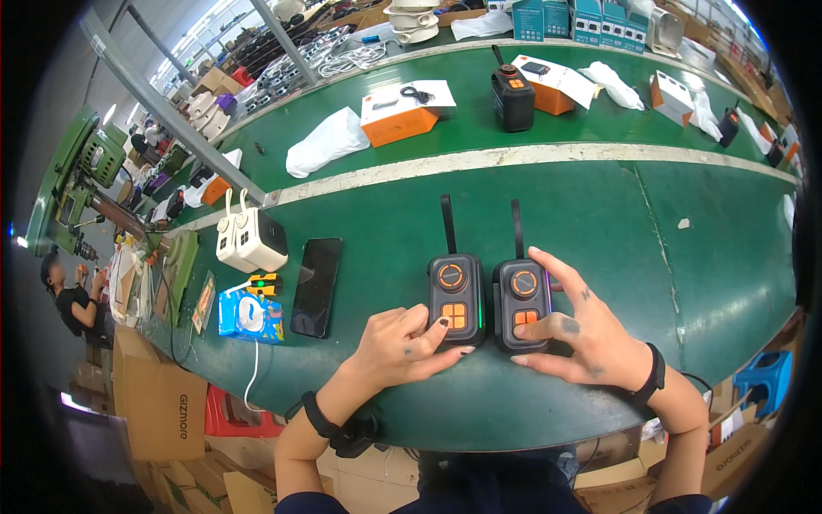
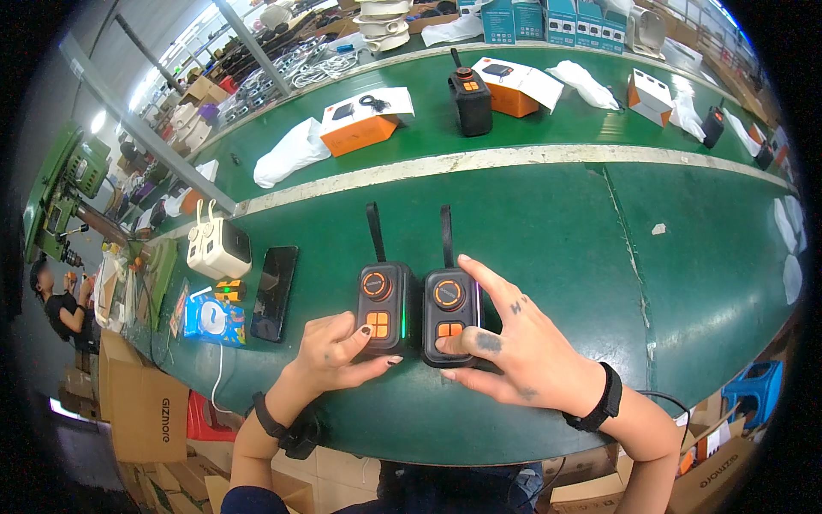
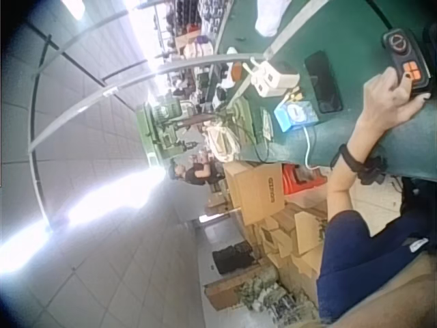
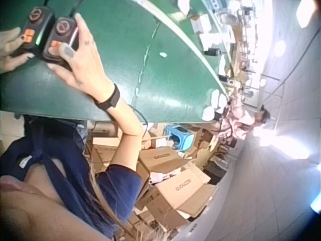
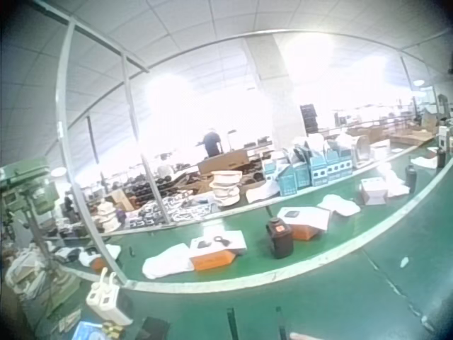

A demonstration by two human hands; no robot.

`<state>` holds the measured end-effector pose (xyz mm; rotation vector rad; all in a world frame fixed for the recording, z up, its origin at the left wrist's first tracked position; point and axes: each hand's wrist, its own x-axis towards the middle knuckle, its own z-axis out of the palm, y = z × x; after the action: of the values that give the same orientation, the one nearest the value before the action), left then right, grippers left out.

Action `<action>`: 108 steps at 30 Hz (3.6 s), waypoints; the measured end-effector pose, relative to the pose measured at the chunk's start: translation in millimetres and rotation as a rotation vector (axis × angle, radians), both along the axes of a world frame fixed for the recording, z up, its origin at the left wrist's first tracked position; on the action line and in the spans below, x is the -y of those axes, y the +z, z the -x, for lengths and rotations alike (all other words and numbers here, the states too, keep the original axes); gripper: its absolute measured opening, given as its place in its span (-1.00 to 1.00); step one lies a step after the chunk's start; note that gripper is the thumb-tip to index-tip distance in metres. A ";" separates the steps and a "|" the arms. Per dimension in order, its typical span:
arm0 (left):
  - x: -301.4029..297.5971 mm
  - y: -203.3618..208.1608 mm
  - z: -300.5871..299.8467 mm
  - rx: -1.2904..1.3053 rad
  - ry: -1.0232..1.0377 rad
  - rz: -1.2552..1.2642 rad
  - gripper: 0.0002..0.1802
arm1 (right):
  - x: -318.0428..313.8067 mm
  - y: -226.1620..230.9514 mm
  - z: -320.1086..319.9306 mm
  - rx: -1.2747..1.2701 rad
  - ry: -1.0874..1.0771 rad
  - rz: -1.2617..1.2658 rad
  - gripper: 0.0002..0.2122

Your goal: Testing the buttons and LED indicators of handheld electronic devices on an assembly line.

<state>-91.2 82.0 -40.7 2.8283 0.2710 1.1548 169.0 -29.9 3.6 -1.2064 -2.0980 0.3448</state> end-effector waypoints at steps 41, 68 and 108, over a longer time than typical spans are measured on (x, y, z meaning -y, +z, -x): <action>1.3 -2.1 13.9 0.002 0.084 0.143 -0.46 | -5.7 -1.8 19.5 0.028 -0.033 -0.099 -0.68; -31.1 -5.5 26.4 0.040 -0.123 0.471 -0.36 | -11.5 -8.9 38.1 0.050 -0.095 -0.062 -0.65; -41.2 -15.9 38.2 -0.030 -0.122 0.381 -0.43 | -19.9 -23.2 39.5 0.169 -0.096 -0.345 -0.62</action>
<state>-129.4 123.2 -56.6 2.4923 0.2816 0.9233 129.5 -10.0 -19.6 -1.1533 -2.1216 -0.1648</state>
